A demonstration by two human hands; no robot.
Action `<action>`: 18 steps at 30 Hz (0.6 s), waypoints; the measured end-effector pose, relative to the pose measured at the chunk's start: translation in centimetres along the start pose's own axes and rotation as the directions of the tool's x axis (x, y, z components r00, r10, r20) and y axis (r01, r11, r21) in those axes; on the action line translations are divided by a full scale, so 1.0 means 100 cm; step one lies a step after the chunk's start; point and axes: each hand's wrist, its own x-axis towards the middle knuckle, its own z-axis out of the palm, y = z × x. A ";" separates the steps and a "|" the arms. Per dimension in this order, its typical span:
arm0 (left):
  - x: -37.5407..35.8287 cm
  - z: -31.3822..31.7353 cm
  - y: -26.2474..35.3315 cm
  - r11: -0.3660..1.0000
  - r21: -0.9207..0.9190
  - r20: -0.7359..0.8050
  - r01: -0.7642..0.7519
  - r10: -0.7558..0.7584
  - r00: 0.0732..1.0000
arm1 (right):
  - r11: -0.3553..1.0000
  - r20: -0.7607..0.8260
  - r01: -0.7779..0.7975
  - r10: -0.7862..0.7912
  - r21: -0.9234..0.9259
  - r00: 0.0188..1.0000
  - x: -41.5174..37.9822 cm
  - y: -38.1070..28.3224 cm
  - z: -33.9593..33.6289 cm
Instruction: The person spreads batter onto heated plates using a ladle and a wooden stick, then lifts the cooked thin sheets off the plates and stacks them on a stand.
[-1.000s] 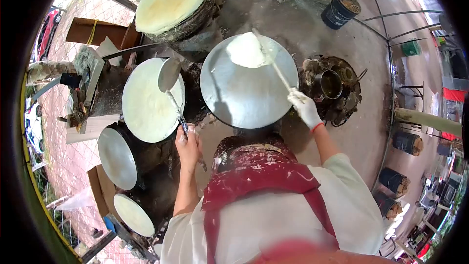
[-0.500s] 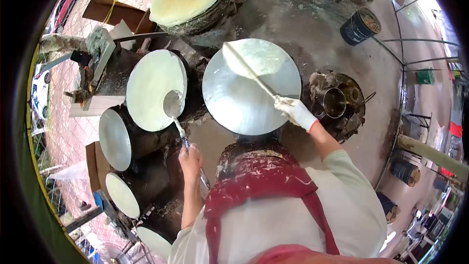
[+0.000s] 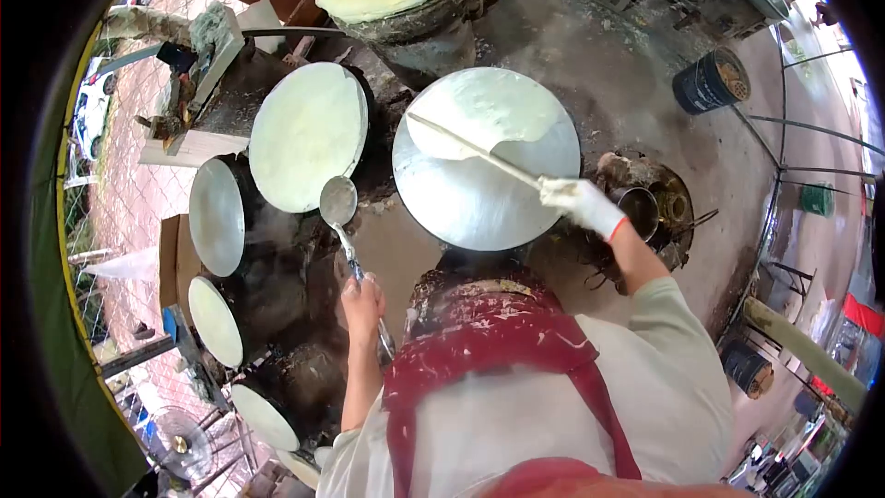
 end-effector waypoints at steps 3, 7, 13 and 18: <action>-0.003 -0.001 -0.001 0.999 0.042 -0.019 0.014 -0.013 1.000 | 0.995 -0.057 0.096 -0.094 0.030 0.994 0.036 0.006 -0.049; -0.004 -0.007 -0.021 0.998 0.049 -0.033 0.030 -0.028 0.999 | 0.978 0.153 -0.209 0.206 0.004 0.967 0.036 -0.018 -0.027; 0.002 -0.014 -0.035 0.987 0.159 -0.065 -0.010 0.020 0.998 | 0.960 0.178 0.136 -0.094 -0.245 0.980 0.040 -0.026 -0.053; 0.056 0.002 -0.033 0.866 0.453 -0.026 -0.210 0.248 0.968 | 0.963 0.303 -0.094 0.171 -0.252 0.938 0.054 -0.035 -0.034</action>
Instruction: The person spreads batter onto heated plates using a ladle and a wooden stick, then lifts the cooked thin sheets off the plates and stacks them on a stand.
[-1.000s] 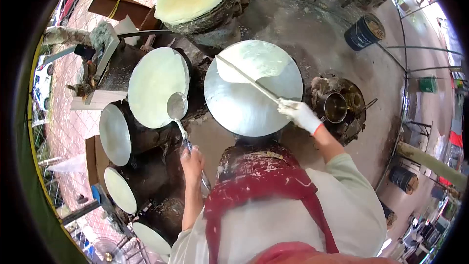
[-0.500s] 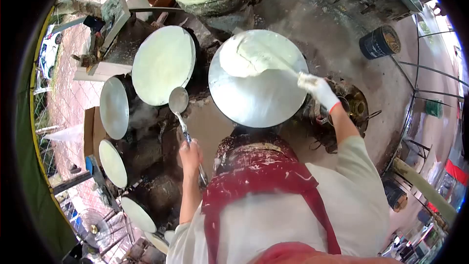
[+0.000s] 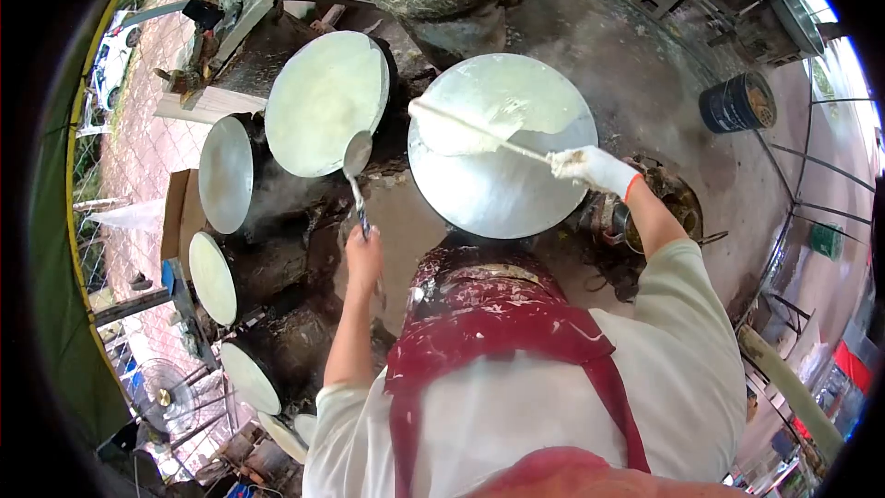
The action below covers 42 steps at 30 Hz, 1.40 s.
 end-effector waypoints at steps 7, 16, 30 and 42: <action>0.049 0.029 0.033 0.861 0.440 0.096 -0.255 0.237 0.967 | 0.987 -0.192 0.164 -0.160 0.002 0.968 -0.026 0.021 -0.021; -0.024 -0.008 0.021 0.587 0.706 0.368 -0.396 0.173 0.914 | 0.989 0.056 0.026 -0.018 -0.147 0.998 -0.015 0.032 0.019; -0.031 -0.076 -0.010 0.880 -0.297 0.287 -0.371 0.453 0.844 | 0.625 -0.339 0.130 0.227 0.769 0.913 -0.007 -0.028 0.309; -0.042 -0.181 -0.094 0.860 -0.508 0.242 0.044 0.094 0.966 | 0.954 -0.925 -0.063 0.299 0.292 0.236 0.091 0.075 0.376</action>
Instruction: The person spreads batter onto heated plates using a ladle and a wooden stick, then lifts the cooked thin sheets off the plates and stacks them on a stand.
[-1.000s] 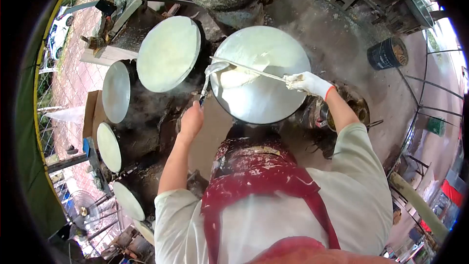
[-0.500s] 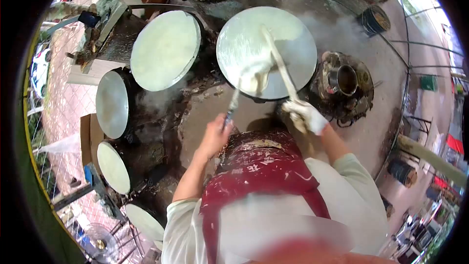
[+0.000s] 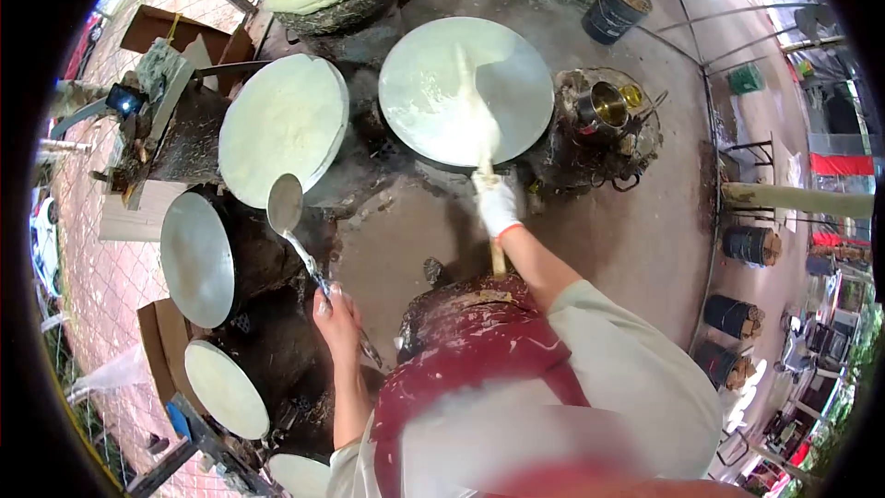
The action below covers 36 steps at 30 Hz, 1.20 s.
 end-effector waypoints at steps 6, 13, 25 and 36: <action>-0.015 0.012 -0.007 0.999 0.029 -0.079 0.014 -0.011 0.997 | 0.916 0.164 0.384 -0.363 -0.116 0.917 -0.011 0.015 -0.005; -0.024 0.078 0.003 0.999 -0.007 -0.041 0.032 -0.033 0.999 | 0.891 0.137 0.185 -0.141 -0.414 0.981 0.038 -0.018 -0.125; -0.063 0.162 0.024 0.993 0.036 -0.149 0.109 -0.102 0.984 | 0.732 0.321 0.432 -0.299 -0.527 0.898 0.124 -0.003 -0.200; -0.058 0.190 0.013 0.982 0.028 -0.106 0.189 -0.185 0.977 | 0.776 0.387 0.456 -0.296 -0.436 0.873 0.149 0.028 -0.229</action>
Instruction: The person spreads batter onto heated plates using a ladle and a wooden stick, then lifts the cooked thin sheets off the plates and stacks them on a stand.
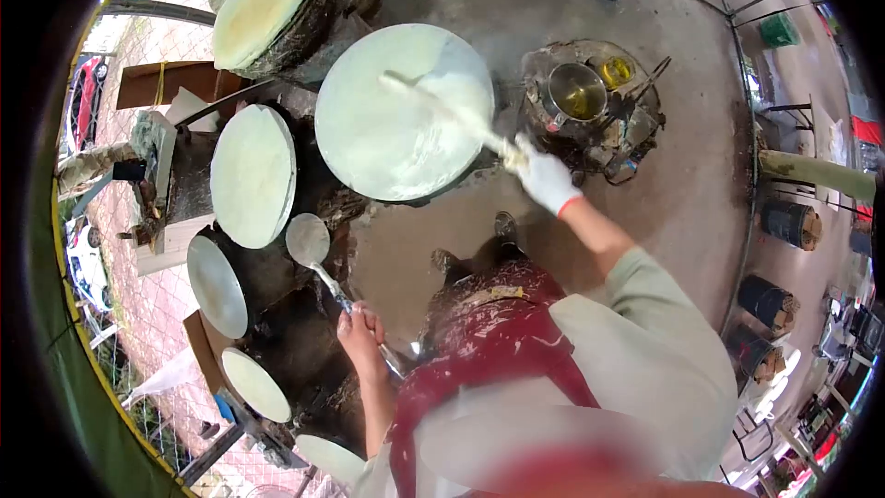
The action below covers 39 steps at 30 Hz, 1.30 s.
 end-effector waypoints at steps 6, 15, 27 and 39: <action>-0.015 -0.001 -0.006 0.999 -0.034 -0.037 0.024 -0.025 0.999 | 0.978 -0.069 0.058 -0.073 -0.199 0.995 0.155 -0.047 -0.064; -0.002 -0.014 -0.015 0.999 -0.025 -0.079 0.036 -0.038 0.996 | 0.966 -0.045 0.220 -0.216 0.138 0.975 0.093 -0.110 -0.054; 0.015 0.031 0.023 0.999 -0.030 0.051 0.014 -0.012 0.999 | 0.376 0.096 -0.079 -0.025 0.923 0.995 0.029 0.008 -0.008; 0.132 0.096 0.094 0.989 0.102 0.419 -0.112 0.059 0.906 | 0.330 0.194 -0.200 0.052 0.923 0.980 0.007 -0.004 -0.036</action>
